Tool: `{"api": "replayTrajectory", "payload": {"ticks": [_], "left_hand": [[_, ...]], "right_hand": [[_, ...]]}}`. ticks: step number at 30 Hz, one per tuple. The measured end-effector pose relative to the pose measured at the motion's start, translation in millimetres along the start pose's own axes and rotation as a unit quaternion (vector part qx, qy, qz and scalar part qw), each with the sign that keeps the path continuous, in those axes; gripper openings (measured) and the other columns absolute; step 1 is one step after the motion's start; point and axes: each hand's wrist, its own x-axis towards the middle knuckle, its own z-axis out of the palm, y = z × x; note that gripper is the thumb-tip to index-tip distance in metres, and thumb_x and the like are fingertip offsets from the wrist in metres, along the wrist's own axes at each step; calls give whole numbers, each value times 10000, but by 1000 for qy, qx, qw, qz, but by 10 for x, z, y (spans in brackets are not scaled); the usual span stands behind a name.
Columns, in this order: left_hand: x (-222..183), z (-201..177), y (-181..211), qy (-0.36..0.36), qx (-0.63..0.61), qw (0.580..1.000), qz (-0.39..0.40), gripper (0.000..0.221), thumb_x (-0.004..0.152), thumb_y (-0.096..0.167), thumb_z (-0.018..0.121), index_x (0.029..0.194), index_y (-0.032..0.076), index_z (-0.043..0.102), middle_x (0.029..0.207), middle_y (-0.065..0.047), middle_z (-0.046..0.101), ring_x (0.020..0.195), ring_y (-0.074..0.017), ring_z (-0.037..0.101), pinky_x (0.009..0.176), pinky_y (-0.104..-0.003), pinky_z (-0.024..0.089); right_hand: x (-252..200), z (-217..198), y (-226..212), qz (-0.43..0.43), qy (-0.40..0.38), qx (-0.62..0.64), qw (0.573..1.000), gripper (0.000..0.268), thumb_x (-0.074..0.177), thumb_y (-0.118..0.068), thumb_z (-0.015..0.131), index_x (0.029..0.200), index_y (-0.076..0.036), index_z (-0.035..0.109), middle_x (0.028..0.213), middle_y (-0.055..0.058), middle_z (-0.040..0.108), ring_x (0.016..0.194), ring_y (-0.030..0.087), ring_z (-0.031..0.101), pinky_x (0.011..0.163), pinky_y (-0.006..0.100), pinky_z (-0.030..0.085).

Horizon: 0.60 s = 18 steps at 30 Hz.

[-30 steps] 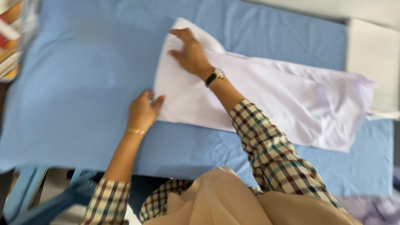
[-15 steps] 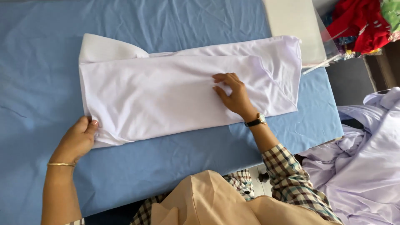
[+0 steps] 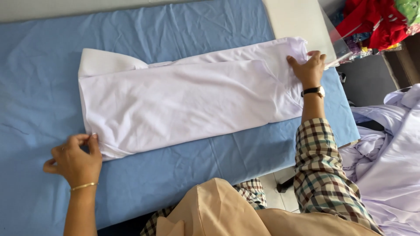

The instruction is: Folding white garments and placing them into clear plastic packaging bags on a work table.

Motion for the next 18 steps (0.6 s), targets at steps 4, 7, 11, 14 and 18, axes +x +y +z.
{"api": "replayTrajectory", "payload": {"ticks": [4,7,11,14,18], "left_hand": [[-61,141,-43,65,90,994,18,378,1118,571,654,927,267,773,1097,-61,718,1167,-366,510,872,-510,282],[20,92,-1,-14,21,999,-40,562,1082,690,600,839,208,755,1248,-68,614,1263,-391,401,992,-567,232],[-28,22,112,114,99,988,38,428,984,627,763,1020,206,698,1334,-200,614,1235,-448,419,998,-599,239],[4,-608,1036,198,24,956,218,321,1036,143,667,1299,-41,670,1479,-300,512,1297,-528,468,1026,-690,360],[17,-238,1374,134,-7,947,292,454,1025,322,629,1421,110,694,1572,-200,539,1437,-512,479,1055,-759,387]], "right_hand": [[49,163,41,27,32,-74,996,515,918,-574,786,962,-103,584,1101,126,555,993,375,590,892,510,464],[-28,129,-75,9,43,-110,993,421,947,-507,756,937,-133,563,953,89,603,953,356,561,886,525,400],[41,-16,-306,-9,28,-43,999,596,934,-542,764,1186,-142,401,1119,107,635,1031,382,582,863,580,376],[336,-4,-434,44,-30,-23,998,674,914,-716,675,1204,-116,575,1268,156,605,1180,378,510,930,589,425],[755,155,-314,16,20,73,997,407,985,-345,692,756,-154,415,778,41,544,744,289,499,679,481,367]]}}
